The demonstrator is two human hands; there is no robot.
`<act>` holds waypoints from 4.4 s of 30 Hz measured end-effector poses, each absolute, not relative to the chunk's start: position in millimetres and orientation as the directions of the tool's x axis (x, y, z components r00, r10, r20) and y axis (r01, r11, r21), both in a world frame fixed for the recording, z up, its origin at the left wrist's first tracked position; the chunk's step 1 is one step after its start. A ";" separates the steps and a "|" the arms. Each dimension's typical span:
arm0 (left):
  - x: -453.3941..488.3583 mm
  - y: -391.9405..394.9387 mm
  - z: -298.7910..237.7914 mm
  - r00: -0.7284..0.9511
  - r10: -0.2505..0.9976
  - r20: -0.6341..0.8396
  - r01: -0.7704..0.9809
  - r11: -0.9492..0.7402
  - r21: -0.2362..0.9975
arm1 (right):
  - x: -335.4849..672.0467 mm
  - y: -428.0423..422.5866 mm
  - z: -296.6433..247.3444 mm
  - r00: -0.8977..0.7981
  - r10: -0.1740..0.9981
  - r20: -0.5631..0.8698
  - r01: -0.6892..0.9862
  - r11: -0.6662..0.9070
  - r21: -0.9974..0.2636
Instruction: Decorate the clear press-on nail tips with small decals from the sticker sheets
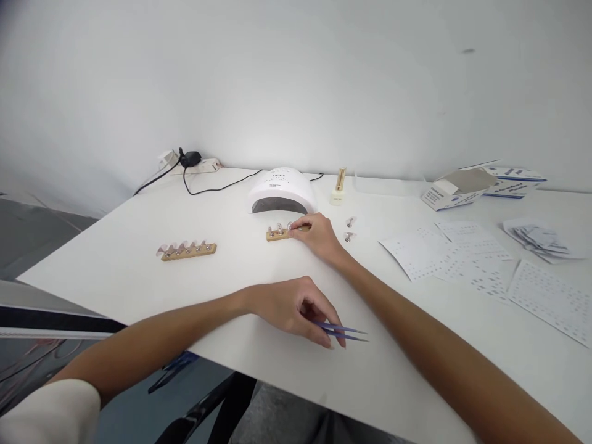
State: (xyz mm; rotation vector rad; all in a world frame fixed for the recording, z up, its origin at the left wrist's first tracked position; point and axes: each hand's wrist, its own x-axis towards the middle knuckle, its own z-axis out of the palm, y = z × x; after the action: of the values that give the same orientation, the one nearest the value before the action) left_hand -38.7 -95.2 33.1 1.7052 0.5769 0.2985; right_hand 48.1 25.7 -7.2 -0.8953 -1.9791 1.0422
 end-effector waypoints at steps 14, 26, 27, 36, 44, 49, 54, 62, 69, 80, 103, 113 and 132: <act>-38.0 -94.5 34.3 0.837 0.533 -0.120 0.220 -0.127 0.967 | 50.2 27.6 -7.0 -0.527 0.826 0.201 0.196 0.348 -0.917; -38.8 -93.9 33.3 0.825 0.546 -0.146 0.238 -0.103 0.966 | 57.8 33.0 -2.4 -0.612 0.772 0.172 0.227 0.380 -0.897; -38.6 -93.9 33.6 0.823 0.548 -0.150 0.244 -0.103 0.964 | 59.8 34.1 -1.6 -0.629 0.760 0.164 0.232 0.384 -0.894; -38.1 -93.3 34.6 0.806 0.562 -0.185 0.269 -0.070 0.961 | 59.2 33.0 -4.0 -0.632 0.750 0.197 0.241 0.431 -0.869; -38.7 -92.4 34.4 0.791 0.571 -0.220 0.305 -0.056 0.951 | 45.1 33.5 -3.6 -0.628 0.744 0.229 0.276 0.488 -0.828; -38.8 -91.4 36.4 0.778 0.572 -0.259 0.353 -0.058 0.934 | 60.9 25.4 10.3 -0.658 0.709 0.253 0.284 0.545 -0.789; -37.3 -91.3 40.0 0.760 0.594 -0.264 0.371 -0.062 0.927 | 116.4 26.0 50.1 -0.614 0.735 0.286 0.293 0.549 -0.783; -42.8 -83.8 44.9 0.531 0.800 -0.281 0.415 0.043 0.909 | 242.9 49.2 56.8 -0.132 0.913 0.386 0.464 0.402 -0.789; -44.6 -76.4 49.0 0.403 0.879 -0.257 0.411 0.077 0.908 | 284.5 53.2 30.0 -0.010 0.919 0.393 0.593 0.322 -0.738; -43.8 -71.6 44.5 0.326 0.899 -0.292 0.456 0.121 0.882 | 346.1 68.4 45.8 0.113 0.973 0.202 0.805 0.030 -0.593; -45.2 -76.1 37.9 0.333 0.913 -0.237 0.507 0.039 0.861 | 351.8 72.4 37.9 0.127 0.990 -0.058 0.902 -0.140 -0.408; -48.0 -74.1 15.2 0.448 0.883 0.140 0.886 -0.460 0.067 | 350.5 77.6 32.4 0.126 0.989 -0.072 0.917 -0.144 -0.371; -50.1 -96.8 36.9 0.499 0.862 0.091 0.866 -0.490 -0.097 | 349.6 95.7 20.3 0.130 0.987 -0.093 0.906 -0.157 -0.393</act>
State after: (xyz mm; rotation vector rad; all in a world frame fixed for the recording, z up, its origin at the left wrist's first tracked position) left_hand -50.1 -96.8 36.9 2.8303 1.6412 0.0497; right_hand 349.6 95.7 20.3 -2.1660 -1.8624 0.4878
